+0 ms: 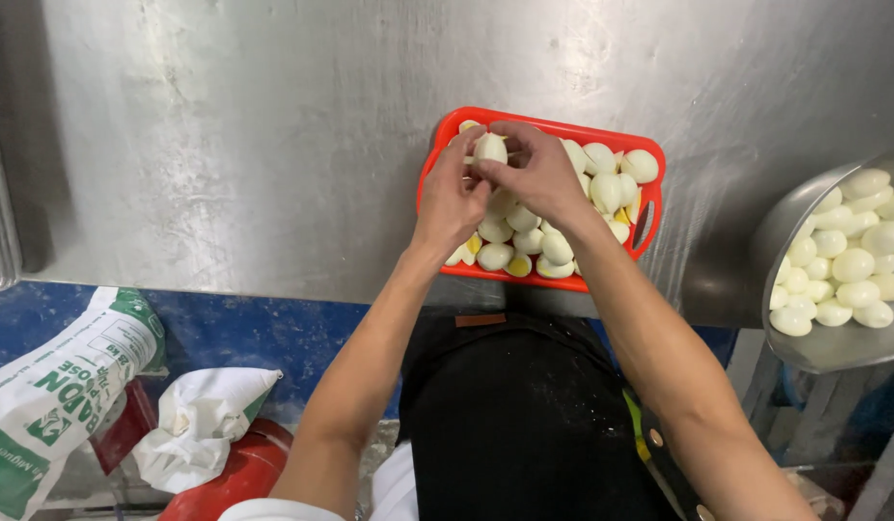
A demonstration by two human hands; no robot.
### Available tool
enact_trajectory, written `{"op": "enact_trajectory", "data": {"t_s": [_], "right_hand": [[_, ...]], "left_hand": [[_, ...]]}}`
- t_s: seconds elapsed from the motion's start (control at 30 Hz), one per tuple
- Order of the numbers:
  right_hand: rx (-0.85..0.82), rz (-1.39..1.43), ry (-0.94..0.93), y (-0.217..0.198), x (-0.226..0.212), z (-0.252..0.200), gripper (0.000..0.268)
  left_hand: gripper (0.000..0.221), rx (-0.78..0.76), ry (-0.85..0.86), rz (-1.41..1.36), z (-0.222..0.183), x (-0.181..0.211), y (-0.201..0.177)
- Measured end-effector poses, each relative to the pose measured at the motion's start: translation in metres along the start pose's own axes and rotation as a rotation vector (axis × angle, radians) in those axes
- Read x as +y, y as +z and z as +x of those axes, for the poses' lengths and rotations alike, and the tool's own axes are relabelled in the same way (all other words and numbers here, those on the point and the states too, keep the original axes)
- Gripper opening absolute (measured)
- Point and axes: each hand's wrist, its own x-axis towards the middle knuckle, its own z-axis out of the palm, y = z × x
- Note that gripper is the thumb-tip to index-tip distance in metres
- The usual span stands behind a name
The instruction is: The recorder is using a wire egg slicer to cut hard-boiled eggs and arranging them on a tray.
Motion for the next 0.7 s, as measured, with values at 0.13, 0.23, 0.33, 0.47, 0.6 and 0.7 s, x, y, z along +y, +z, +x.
{"op": "enact_trajectory", "data": {"t_s": [0.13, 0.23, 0.33, 0.47, 0.6, 0.7], "right_hand": [[-0.026, -0.029, 0.034, 0.006, 0.000, 0.001, 0.043], [-0.047, -0.028, 0.028, 0.005, 0.002, 0.002, 0.042], [-0.038, 0.010, 0.040, 0.005, -0.001, 0.003, 0.046], [-0.032, 0.112, 0.076, 0.003, 0.002, 0.007, 0.039], [0.079, -0.162, -0.031, 0.003, -0.009, 0.009, 0.035], [0.154, -0.359, -0.223, 0.000, 0.002, 0.022, 0.034]], "left_hand": [[0.052, -0.011, 0.057, 0.070, 0.000, -0.012, -0.008], [0.050, -0.060, -0.035, -0.041, 0.003, -0.022, -0.011], [0.050, -0.105, -0.134, -0.186, 0.006, -0.029, -0.013], [0.049, -0.037, -0.107, -0.152, 0.010, -0.037, -0.015], [0.042, 0.097, -0.084, -0.063, 0.010, -0.040, -0.013], [0.036, 0.178, -0.076, 0.046, 0.012, -0.025, -0.011]]}}
